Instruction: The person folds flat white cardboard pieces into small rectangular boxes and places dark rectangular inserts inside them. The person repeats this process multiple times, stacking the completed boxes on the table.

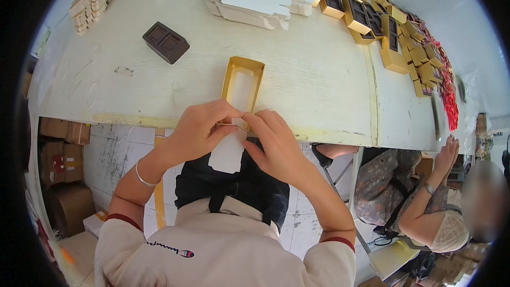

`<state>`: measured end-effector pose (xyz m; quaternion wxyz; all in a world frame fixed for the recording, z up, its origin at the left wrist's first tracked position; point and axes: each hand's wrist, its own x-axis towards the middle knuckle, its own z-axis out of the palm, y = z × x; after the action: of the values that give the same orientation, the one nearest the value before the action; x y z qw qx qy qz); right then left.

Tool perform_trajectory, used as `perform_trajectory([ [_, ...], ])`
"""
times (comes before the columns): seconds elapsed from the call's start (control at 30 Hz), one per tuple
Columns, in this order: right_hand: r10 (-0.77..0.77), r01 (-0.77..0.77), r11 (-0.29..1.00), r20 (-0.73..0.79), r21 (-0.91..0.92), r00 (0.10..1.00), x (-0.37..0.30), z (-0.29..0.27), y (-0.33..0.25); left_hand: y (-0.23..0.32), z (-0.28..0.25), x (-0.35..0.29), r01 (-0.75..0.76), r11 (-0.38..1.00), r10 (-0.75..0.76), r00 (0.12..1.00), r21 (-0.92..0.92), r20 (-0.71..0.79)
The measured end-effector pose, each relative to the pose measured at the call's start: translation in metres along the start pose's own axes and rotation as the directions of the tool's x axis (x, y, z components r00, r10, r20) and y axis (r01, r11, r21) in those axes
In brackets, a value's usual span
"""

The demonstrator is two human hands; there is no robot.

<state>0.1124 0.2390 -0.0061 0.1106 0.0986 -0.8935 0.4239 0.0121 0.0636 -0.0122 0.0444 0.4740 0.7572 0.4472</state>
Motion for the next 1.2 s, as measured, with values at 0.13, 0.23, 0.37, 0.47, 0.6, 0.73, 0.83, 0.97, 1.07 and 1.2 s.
perform_trajectory([
  [0.13,-0.106,0.124,0.982,0.127,-0.143,0.986,-0.013,-0.014,0.002,0.001,-0.005,-0.001,0.018,1.000,-0.018,0.999,-0.010,0.040],
  [0.23,-0.292,0.330,0.880,0.158,-0.343,0.943,-0.012,-0.012,0.001,0.006,-0.009,0.005,0.068,0.995,-0.060,0.994,-0.079,0.092],
  [0.37,-0.363,0.386,0.852,0.134,-0.353,0.922,-0.012,-0.005,0.009,0.006,-0.012,0.008,0.144,0.982,-0.124,0.981,-0.125,0.151],
  [0.47,-0.363,0.350,0.917,-0.035,-0.193,0.931,-0.007,0.004,0.019,0.015,-0.027,0.014,0.323,0.897,-0.224,0.921,-0.303,0.319],
  [0.6,-0.072,0.111,0.978,-0.207,0.179,0.976,0.005,0.012,0.017,-0.001,-0.026,0.008,0.349,0.815,-0.198,0.918,-0.462,0.344],
  [0.73,0.132,-0.005,0.928,-0.317,0.373,0.939,0.012,0.021,0.006,-0.003,0.000,0.001,0.063,0.907,-0.093,0.994,-0.416,-0.051],
  [0.83,-0.200,0.164,0.976,-0.280,-0.146,0.939,0.011,0.017,0.005,0.003,0.001,-0.002,0.026,0.983,-0.048,0.992,-0.181,-0.119],
  [0.97,-0.399,0.285,0.781,-0.094,-0.556,0.912,0.008,0.016,0.003,0.012,0.008,-0.011,0.029,0.999,-0.026,0.989,0.020,-0.145],
  [1.07,-0.267,0.213,0.808,-0.019,-0.549,0.964,0.011,0.017,-0.003,0.009,0.006,-0.009,0.011,0.994,-0.006,0.999,0.105,-0.047],
  [1.2,0.001,0.089,0.868,0.181,-0.488,0.983,0.023,0.004,-0.014,0.009,-0.007,0.001,0.050,0.980,-0.078,0.988,0.195,0.135],
])
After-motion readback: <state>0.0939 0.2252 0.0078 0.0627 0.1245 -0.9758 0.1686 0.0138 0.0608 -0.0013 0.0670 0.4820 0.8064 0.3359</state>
